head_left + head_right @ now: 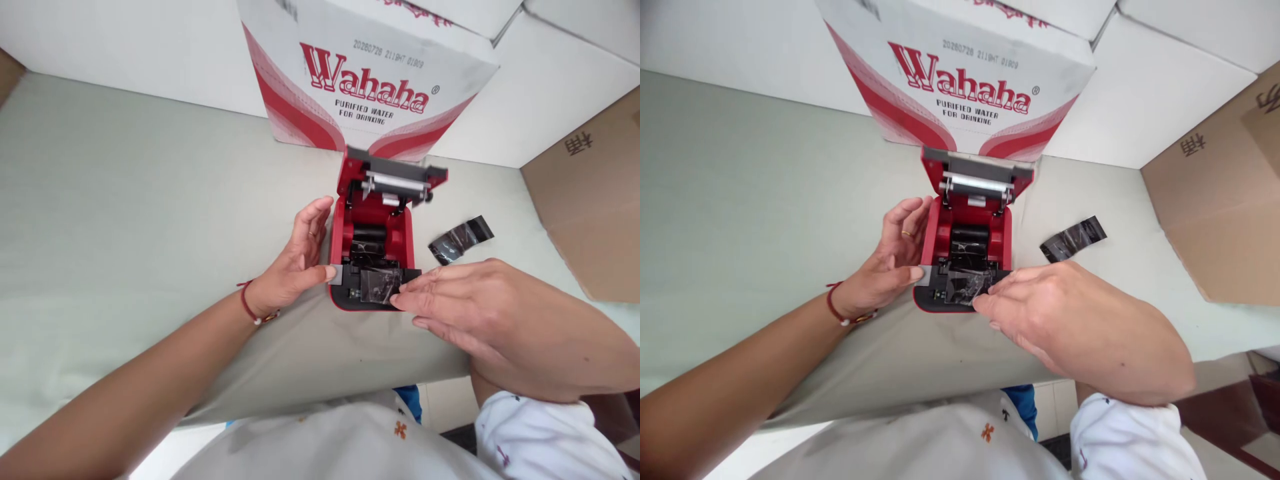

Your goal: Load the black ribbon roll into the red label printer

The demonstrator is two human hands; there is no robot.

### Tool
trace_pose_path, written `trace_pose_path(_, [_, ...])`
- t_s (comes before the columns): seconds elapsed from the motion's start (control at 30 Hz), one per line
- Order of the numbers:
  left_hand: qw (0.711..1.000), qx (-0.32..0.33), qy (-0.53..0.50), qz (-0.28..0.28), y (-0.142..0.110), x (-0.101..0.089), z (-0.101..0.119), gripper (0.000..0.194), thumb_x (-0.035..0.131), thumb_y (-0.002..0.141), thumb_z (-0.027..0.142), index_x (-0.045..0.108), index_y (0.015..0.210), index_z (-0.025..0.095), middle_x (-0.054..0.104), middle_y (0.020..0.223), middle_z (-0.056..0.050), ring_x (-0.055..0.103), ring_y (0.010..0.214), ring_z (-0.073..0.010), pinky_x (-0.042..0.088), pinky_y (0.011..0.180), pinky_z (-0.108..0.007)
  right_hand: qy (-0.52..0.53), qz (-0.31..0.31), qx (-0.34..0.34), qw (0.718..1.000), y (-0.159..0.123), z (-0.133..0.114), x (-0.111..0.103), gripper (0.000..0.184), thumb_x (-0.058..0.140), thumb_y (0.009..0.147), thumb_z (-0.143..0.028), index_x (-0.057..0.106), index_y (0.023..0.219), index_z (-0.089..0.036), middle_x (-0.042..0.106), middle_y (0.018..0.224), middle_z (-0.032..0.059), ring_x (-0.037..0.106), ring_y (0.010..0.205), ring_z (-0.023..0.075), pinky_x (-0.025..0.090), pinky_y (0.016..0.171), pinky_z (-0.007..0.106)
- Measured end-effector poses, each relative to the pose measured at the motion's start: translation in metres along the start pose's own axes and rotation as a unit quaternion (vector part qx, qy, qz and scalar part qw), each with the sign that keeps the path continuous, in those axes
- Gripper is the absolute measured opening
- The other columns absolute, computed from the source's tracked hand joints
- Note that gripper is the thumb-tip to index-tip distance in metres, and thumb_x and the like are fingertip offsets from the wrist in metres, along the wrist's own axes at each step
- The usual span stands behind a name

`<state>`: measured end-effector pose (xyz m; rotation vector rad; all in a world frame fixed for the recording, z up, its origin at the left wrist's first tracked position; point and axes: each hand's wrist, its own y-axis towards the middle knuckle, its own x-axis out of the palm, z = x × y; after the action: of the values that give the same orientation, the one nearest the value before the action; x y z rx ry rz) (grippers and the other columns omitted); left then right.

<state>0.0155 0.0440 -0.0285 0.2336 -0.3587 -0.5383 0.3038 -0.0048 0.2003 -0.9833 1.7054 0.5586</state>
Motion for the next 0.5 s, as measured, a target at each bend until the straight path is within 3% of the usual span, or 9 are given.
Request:
trace_pose_path(0.1, [1.0, -0.003, -0.01, 0.002, 0.001, 0.001, 0.0, 0.102, 0.102, 0.095, 0.055, 0.046, 0.181, 0.057, 0.033, 0.206, 0.003, 0.019, 0.198, -0.0409, 0.016, 0.164, -0.07, 0.003, 0.028, 0.025, 0.999, 0.006, 0.007, 0.005, 0.038, 0.053, 0.127, -0.018, 0.085, 0.146, -0.017, 0.092, 0.133, 0.0056, 0.091, 0.106, 0.022, 0.072, 0.083, 0.037])
trace_pose_path(0.2, [1.0, -0.019, 0.0, 0.005, -0.001, 0.0, 0.0, 0.098, 0.101, 0.096, 0.056, 0.049, 0.179, 0.055, 0.027, 0.209, 0.003, 0.014, 0.199, -0.0424, 0.014, 0.164, -0.072, 0.008, 0.062, 0.045, 0.997, 0.017, 0.021, 0.015, 0.041, 0.06, 0.128, -0.032, 0.08, 0.158, -0.014, 0.086, 0.152, 0.0137, 0.09, 0.118, 0.0268, 0.074, 0.091, 0.04])
trace_pose_path(0.27, [0.999, -0.032, 0.006, 0.003, -0.002, -0.002, 0.001, 0.094, 0.1, 0.097, 0.057, 0.051, 0.178, 0.055, 0.022, 0.21, 0.003, 0.013, 0.199, -0.0445, 0.015, 0.163, -0.075, 0.014, 0.042, 0.052, 0.998, 0.025, 0.031, 0.022, 0.044, 0.065, 0.126, -0.041, 0.08, 0.158, -0.015, 0.083, 0.156, 0.016, 0.09, 0.12, 0.0294, 0.074, 0.095, 0.043])
trace_pose_path(0.4, [1.0, -0.026, 0.014, -0.001, -0.002, 0.0, 0.004, 0.088, 0.098, 0.098, 0.061, 0.056, 0.175, 0.052, 0.024, 0.209, 0.001, 0.017, 0.198, -0.0472, 0.022, 0.162, -0.077, 0.071, -0.027, 0.078, 0.994, 0.035, 0.045, 0.027, 0.031, 0.066, 0.125, -0.038, 0.09, 0.127, -0.02, 0.09, 0.123, 0.0067, 0.087, 0.098, 0.0211, 0.067, 0.086, 0.034])
trace_pose_path(0.5, [1.0, -0.016, 0.011, 0.0, 0.0, 0.003, 0.007, 0.084, 0.096, 0.1, 0.06, 0.057, 0.174, 0.049, 0.029, 0.208, -0.001, 0.025, 0.196, -0.0462, 0.03, 0.16, -0.073, 0.103, 0.006, 0.069, 0.992, 0.038, 0.046, 0.026, 0.033, 0.062, 0.125, -0.029, 0.09, 0.11, -0.02, 0.087, 0.102, 0.0016, 0.08, 0.083, 0.0146, 0.06, 0.077, 0.029])
